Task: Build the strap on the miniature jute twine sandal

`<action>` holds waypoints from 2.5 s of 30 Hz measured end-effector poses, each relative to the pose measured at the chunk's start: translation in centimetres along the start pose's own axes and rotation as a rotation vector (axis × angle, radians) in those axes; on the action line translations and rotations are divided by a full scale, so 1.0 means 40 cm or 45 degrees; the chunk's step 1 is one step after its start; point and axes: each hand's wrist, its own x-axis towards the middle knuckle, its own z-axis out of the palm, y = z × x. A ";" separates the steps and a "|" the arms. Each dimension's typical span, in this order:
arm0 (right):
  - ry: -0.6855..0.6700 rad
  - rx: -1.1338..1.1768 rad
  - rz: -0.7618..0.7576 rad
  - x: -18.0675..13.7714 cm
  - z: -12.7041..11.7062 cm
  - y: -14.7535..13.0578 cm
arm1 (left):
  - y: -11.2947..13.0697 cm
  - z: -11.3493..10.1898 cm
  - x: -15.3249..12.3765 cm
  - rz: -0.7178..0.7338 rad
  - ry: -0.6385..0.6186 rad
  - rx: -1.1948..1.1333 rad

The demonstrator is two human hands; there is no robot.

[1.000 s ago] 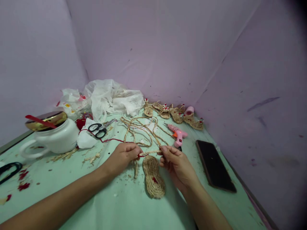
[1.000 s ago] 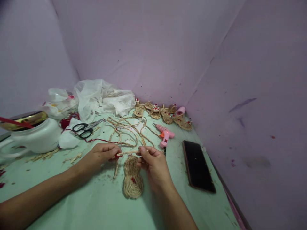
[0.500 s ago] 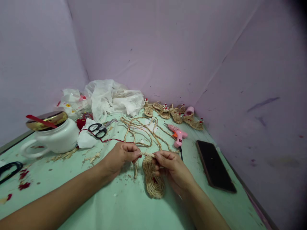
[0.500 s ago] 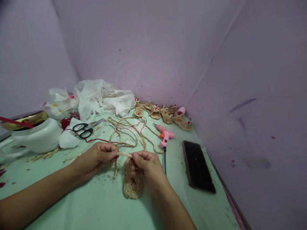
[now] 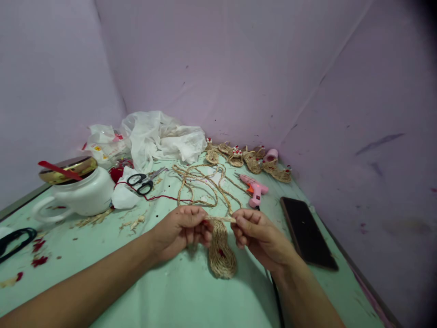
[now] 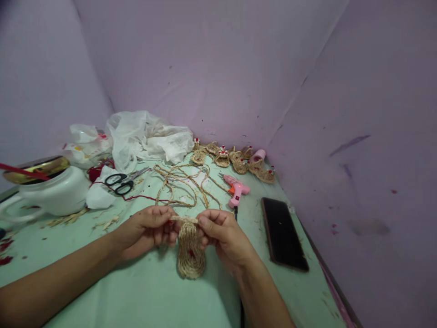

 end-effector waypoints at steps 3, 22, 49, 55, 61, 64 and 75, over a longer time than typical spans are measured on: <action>0.092 -0.106 -0.038 0.004 -0.007 -0.001 | -0.010 -0.002 0.002 -0.087 -0.031 0.010; 0.850 0.379 -0.546 0.018 -0.058 -0.032 | 0.096 -0.179 0.069 0.677 1.113 2.073; 0.361 -1.275 -0.616 0.025 -0.053 0.061 | -0.017 -0.001 0.018 0.494 0.548 1.919; 0.436 -1.382 -0.503 0.022 -0.063 0.091 | -0.045 -0.011 0.040 0.413 0.546 1.935; 0.416 -1.416 -0.406 0.018 -0.053 0.094 | -0.051 -0.009 0.034 0.290 0.565 1.896; 0.489 -1.504 -0.390 0.014 -0.047 0.097 | -0.051 -0.007 0.032 0.259 0.597 1.944; 0.563 -1.572 -0.251 0.016 -0.056 0.101 | -0.063 -0.011 0.035 0.251 0.643 2.050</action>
